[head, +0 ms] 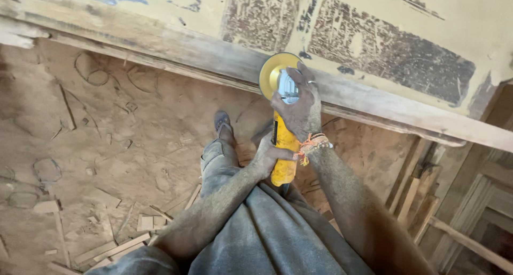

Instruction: The person uses a power grinder with a sanding disc to smooth the surfaces and edges of a long wooden beam.

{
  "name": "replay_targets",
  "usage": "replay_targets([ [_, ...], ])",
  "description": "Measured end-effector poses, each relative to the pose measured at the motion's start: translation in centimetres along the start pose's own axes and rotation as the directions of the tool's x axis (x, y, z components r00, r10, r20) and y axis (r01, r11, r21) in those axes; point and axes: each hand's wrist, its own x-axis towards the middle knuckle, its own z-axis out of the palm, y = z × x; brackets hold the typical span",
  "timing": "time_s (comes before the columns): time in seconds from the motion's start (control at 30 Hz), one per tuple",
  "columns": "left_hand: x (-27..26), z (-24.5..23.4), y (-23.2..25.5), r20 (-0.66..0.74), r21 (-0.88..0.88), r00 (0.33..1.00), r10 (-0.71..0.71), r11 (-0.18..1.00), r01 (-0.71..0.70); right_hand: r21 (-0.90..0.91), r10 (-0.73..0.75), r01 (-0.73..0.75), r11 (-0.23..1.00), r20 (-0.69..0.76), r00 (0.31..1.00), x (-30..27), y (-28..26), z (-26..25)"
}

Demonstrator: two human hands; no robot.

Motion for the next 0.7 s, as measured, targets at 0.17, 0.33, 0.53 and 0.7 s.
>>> replay_targets([
  [0.17,1.2,2.1,-1.7,0.041,0.028,0.995,-0.094,0.995,0.093,0.139,0.004,0.011,0.99,-0.109,0.994,-1.2,5.1,-0.8],
  [0.33,3.2,3.8,-4.0,0.118,0.076,0.983,-0.139,0.988,0.131,0.028,0.087,-0.083,0.996,-0.199,0.976,-1.8,9.0,-3.4],
  [0.53,3.1,4.7,-4.2,0.089,0.175,0.989,-0.117,0.98,0.1,0.327,0.323,-0.237,0.915,-0.239,0.916,-3.2,11.4,-8.0],
  [0.7,-0.3,3.2,0.4,0.097,0.194,0.994,0.044,0.979,-0.062,0.367,0.361,-0.22,0.904,-0.381,0.851,-6.6,14.9,-9.7],
])
